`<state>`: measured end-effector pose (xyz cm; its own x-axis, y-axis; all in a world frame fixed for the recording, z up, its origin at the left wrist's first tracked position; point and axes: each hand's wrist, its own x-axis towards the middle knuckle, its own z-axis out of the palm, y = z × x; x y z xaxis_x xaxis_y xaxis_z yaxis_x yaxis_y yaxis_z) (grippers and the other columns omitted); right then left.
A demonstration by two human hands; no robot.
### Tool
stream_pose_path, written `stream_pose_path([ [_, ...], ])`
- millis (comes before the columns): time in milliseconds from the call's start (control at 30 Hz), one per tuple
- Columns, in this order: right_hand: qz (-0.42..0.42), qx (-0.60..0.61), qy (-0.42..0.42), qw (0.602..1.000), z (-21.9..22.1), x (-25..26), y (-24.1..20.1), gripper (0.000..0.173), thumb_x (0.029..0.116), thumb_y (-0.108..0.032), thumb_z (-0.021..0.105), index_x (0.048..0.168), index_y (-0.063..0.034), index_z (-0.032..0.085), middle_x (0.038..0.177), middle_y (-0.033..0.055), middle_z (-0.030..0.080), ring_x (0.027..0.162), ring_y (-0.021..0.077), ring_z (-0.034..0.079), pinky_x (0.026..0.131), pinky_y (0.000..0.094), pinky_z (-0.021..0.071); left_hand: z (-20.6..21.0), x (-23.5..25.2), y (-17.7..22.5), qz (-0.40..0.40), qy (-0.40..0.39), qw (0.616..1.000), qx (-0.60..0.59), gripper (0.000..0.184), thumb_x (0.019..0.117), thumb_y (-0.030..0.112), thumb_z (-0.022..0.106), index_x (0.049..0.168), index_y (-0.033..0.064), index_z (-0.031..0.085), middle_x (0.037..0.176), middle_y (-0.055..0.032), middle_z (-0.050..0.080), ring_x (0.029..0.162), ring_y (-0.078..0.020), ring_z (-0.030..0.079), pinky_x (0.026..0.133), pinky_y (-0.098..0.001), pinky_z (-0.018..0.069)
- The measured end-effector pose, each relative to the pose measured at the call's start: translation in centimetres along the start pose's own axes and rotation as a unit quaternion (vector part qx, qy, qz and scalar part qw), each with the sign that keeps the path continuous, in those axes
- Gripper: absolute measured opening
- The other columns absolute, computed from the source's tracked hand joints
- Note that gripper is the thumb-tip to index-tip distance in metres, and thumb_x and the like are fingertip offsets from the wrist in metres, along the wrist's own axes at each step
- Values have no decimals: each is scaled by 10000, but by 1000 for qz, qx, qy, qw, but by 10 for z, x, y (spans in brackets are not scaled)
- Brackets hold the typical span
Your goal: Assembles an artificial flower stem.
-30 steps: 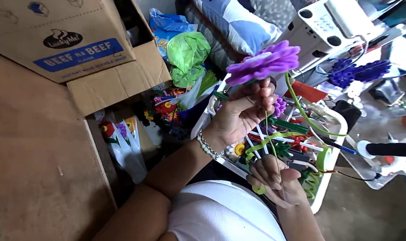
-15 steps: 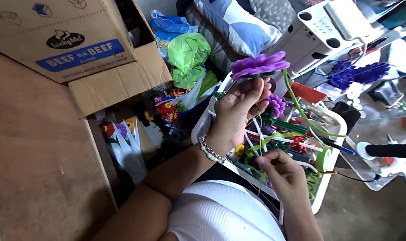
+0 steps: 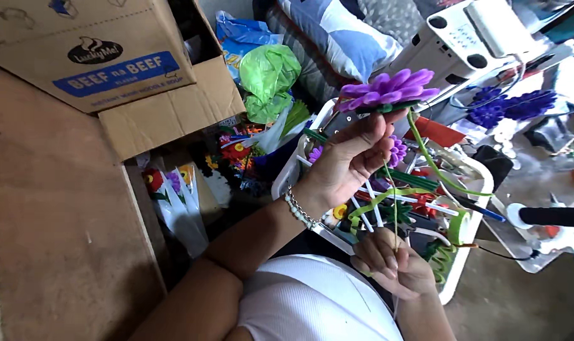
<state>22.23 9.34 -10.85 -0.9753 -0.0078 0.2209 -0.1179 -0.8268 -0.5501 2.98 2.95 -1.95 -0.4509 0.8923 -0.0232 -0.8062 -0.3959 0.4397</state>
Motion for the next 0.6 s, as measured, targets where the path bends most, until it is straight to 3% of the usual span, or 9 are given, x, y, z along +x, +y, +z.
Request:
stream_pose_path([
  [67, -26, -90, 28, 995, 2, 1, -1, 135, 994, -269, 653, 1069, -192, 736, 893, -92, 691, 846, 26, 649, 786, 220, 529, -3, 3, -2, -3, -15, 1000, -24, 241, 1077, 81, 402, 1059, 145, 633, 808, 37, 632, 646, -12, 602, 625, -135, 526],
  [133, -79, -276, 107, 952, 8, 0, -8, 115, 1011, -300, 639, 1051, -230, 722, 914, -107, 684, 836, 7, 640, 766, 187, 530, -1, 4, -1, 10, 37, 999, 33, 199, 1073, 80, 456, 1108, 132, 645, 861, 37, 639, 693, -6, 615, 657, -126, 532],
  [167, -105, -384, 155, 904, 12, 0, -11, 115, 1018, -306, 632, 1054, -243, 721, 929, -119, 685, 841, -5, 640, 769, 171, 535, 0, 5, 0, 29, 74, 994, 76, 177, 1058, 72, 507, 1150, 105, 655, 919, 20, 669, 747, -16, 645, 701, -139, 546],
  [233, -149, -599, 236, 751, 18, 0, -13, 117, 1028, -312, 625, 1015, -222, 699, 922, -122, 661, 822, -38, 626, 743, 131, 536, -4, 7, -2, 82, 128, 979, 135, 142, 1019, 51, 592, 1139, 54, 666, 991, -30, 718, 831, -70, 705, 772, -204, 587],
  [300, -169, -743, 259, 593, 25, 2, -11, 239, 1034, -299, 611, 930, -91, 662, 871, -9, 646, 792, -14, 604, 717, 125, 505, -8, 8, -6, 125, 145, 969, 154, 118, 1013, 46, 600, 1106, 41, 672, 973, -49, 723, 824, -94, 716, 766, -231, 601],
  [333, -168, -772, 254, 559, 28, 4, -10, 271, 1038, -297, 601, 911, -63, 656, 859, 22, 647, 790, 0, 599, 716, 128, 494, -9, 8, -7, 137, 145, 968, 155, 113, 1025, 53, 581, 1103, 47, 663, 958, -42, 717, 811, -86, 710, 763, -226, 599],
  [400, -155, -746, 240, 601, 29, 4, -5, 249, 1043, -306, 597, 926, -96, 662, 874, -17, 650, 800, -21, 606, 718, 122, 506, -7, 6, -6, 139, 133, 971, 142, 125, 1045, 55, 539, 1090, 61, 655, 927, -21, 702, 783, -65, 693, 753, -208, 591],
  [533, -76, -435, 191, 877, 22, 4, 1, 126, 1025, -312, 622, 1030, -226, 714, 890, -118, 672, 801, -23, 627, 738, 152, 531, 3, -1, 4, 67, 86, 992, 66, 162, 1062, 52, 478, 1054, 99, 633, 894, 7, 675, 728, -28, 661, 700, -163, 569],
  [600, -12, -219, 143, 965, 16, 4, -1, 124, 1009, -300, 635, 1027, -216, 724, 861, -103, 675, 802, 4, 635, 761, 193, 528, 4, -5, 8, 35, 36, 999, 16, 218, 1063, 51, 447, 998, 137, 637, 861, 24, 673, 706, -22, 660, 668, -154, 565],
])
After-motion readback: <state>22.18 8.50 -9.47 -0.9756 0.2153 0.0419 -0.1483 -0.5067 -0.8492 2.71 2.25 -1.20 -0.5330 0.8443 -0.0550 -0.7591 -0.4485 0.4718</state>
